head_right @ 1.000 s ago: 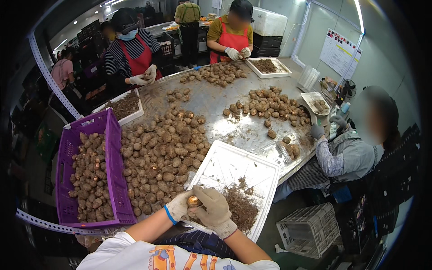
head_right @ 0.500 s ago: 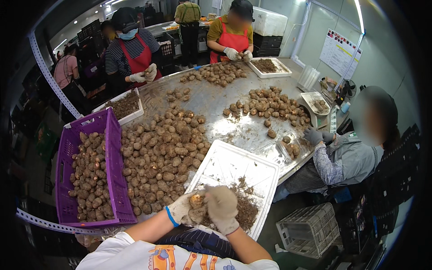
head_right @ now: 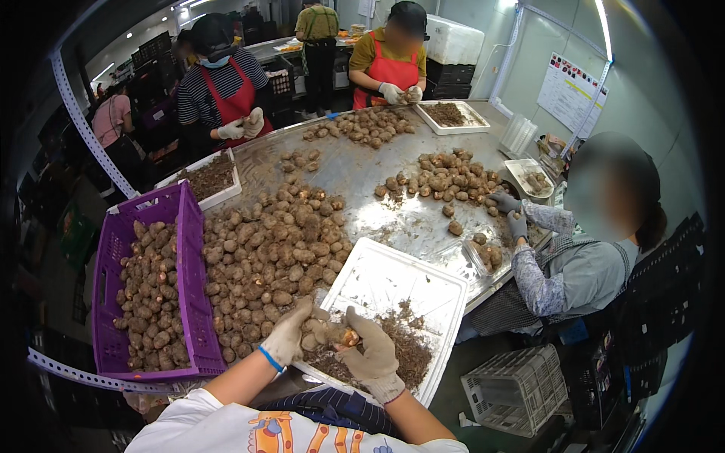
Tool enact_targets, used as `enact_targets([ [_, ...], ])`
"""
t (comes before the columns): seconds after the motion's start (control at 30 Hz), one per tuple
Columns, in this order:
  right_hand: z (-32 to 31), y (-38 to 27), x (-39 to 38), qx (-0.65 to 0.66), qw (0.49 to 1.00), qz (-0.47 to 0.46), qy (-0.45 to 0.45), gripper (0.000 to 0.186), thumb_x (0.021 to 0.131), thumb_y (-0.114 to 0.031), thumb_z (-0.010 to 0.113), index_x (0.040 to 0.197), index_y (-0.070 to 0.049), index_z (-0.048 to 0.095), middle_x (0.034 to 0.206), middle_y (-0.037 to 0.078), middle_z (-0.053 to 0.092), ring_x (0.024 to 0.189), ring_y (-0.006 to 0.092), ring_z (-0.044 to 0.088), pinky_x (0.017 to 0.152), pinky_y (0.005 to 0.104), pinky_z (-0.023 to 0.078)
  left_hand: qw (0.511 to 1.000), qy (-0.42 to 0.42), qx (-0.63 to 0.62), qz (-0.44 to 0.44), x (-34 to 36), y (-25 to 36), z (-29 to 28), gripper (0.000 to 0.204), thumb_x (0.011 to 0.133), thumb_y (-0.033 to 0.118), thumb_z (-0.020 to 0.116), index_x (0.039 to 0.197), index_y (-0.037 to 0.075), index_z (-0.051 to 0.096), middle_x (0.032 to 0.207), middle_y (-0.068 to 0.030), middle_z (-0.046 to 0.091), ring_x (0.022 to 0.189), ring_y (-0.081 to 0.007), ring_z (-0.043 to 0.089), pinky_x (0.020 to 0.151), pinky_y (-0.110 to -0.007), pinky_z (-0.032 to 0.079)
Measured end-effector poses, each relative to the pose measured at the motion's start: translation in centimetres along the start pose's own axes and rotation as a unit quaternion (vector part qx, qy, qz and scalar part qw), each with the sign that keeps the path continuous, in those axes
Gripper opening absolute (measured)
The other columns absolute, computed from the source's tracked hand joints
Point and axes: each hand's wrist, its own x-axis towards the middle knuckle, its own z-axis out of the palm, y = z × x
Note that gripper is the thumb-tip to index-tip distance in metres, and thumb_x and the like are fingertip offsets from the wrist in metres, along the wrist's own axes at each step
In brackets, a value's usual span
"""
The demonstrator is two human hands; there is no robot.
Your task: The person peels small brown root vegetables by hand, removing outer skin and placing the peeled items into a white tray. Other workers at the same table perform similar peeling tasks. The camera wearer handles the vegetables one at a time and discards the peelings into a separate tray.
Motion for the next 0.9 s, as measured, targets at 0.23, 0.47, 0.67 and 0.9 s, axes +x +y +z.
enact_targets([
  [0.23, 0.7, 1.0, -0.1, -0.002, 0.999, -0.042, -0.019, 0.052, 0.077, -0.014, 0.075, 0.125, -0.003, 0.059, 0.106, 0.016, 0.067, 0.096, 0.0292, 0.066, 0.083, 0.0349, 0.053, 0.891, -0.051, 0.357, 0.274, -2.0, -0.6, 2.2, 0.042, 0.092, 0.025, 0.065, 0.118, -0.007, 0.061, 0.091, -0.0082, 0.068, 0.077, -0.0125, 0.063, 0.067, -0.026, 0.052],
  [0.47, 0.0, -0.3, 0.5, -0.029, 0.998, -0.04, -0.041, 0.045, 0.077, -0.014, 0.075, 0.119, -0.004, 0.063, 0.104, 0.015, 0.068, 0.091, 0.029, 0.067, 0.082, 0.0354, 0.053, 0.999, -0.007, 0.008, 0.031, -1.5, -0.1, 2.1, 0.035, 0.096, 0.026, 0.055, 0.106, -0.005, 0.066, 0.074, -0.0024, 0.062, 0.063, -0.0127, 0.057, 0.06, -0.024, 0.048],
  [0.67, 0.8, 0.4, -0.3, 0.002, 0.998, -0.041, 0.045, 0.051, 0.075, -0.015, 0.078, 0.121, -0.004, 0.062, 0.106, 0.016, 0.067, 0.096, 0.0284, 0.066, 0.084, 0.0357, 0.052, 0.893, -0.05, 0.331, 0.299, -2.5, 0.5, 2.4, 0.03, 0.088, 0.011, 0.065, 0.113, -0.005, 0.066, 0.094, -0.0093, 0.072, 0.083, -0.014, 0.067, 0.074, -0.025, 0.053],
  [0.9, 0.3, 1.0, -0.5, 0.011, 0.999, 0.006, -0.034, 0.051, 0.073, -0.007, 0.078, 0.121, -0.001, 0.061, 0.104, 0.016, 0.066, 0.096, 0.0243, 0.066, 0.085, 0.0326, 0.052, 0.956, 0.045, 0.226, 0.183, -1.7, 0.4, 1.5, 0.02, 0.087, 0.006, 0.063, 0.102, -0.005, 0.069, 0.094, -0.0128, 0.071, 0.086, -0.0149, 0.066, 0.079, -0.028, 0.052],
])
